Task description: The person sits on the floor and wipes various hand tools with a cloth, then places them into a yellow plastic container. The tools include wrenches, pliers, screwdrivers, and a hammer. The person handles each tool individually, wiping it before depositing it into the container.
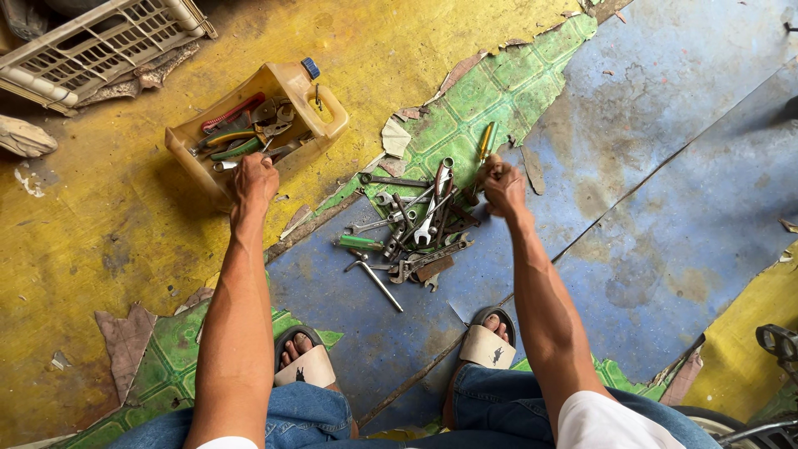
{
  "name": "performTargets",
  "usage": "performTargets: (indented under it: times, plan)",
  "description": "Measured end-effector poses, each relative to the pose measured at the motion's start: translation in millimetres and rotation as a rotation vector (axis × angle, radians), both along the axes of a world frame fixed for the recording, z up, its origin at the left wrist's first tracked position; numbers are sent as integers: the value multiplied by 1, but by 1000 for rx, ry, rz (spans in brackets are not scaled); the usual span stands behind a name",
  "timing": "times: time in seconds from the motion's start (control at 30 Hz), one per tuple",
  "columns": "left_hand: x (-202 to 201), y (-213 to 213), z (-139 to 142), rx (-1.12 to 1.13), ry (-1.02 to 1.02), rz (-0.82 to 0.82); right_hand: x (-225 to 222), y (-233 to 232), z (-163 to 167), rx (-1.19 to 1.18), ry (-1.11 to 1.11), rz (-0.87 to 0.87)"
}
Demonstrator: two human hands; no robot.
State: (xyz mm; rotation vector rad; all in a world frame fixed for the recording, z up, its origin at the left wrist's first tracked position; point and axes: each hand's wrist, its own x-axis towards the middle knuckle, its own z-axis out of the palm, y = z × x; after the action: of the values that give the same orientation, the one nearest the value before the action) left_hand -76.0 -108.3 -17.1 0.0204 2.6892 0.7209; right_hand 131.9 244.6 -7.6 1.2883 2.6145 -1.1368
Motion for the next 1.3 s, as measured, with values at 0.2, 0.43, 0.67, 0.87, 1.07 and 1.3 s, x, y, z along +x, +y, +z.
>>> performTargets:
  times: [0.2, 0.43, 0.67, 0.87, 1.07, 1.3]
  plan:
    - [10, 11, 3, 74, 352, 27, 8, -21, -24, 105, 193, 117]
    - [25, 56, 20, 282, 372, -200, -16, -5, -6, -171, 43, 71]
    - [52, 111, 31, 250, 763, -726, -40, -19, 35, -516, 144, 504]
    - [66, 99, 25, 274, 284, -850, -48, -16, 30, -589, 294, 472]
    - [77, 105, 19, 553, 143, -626, -52, -26, 52, -865, 502, 101]
    - [107, 139, 17, 782, 19, -501, -65, -102, 41, -849, 600, -106]
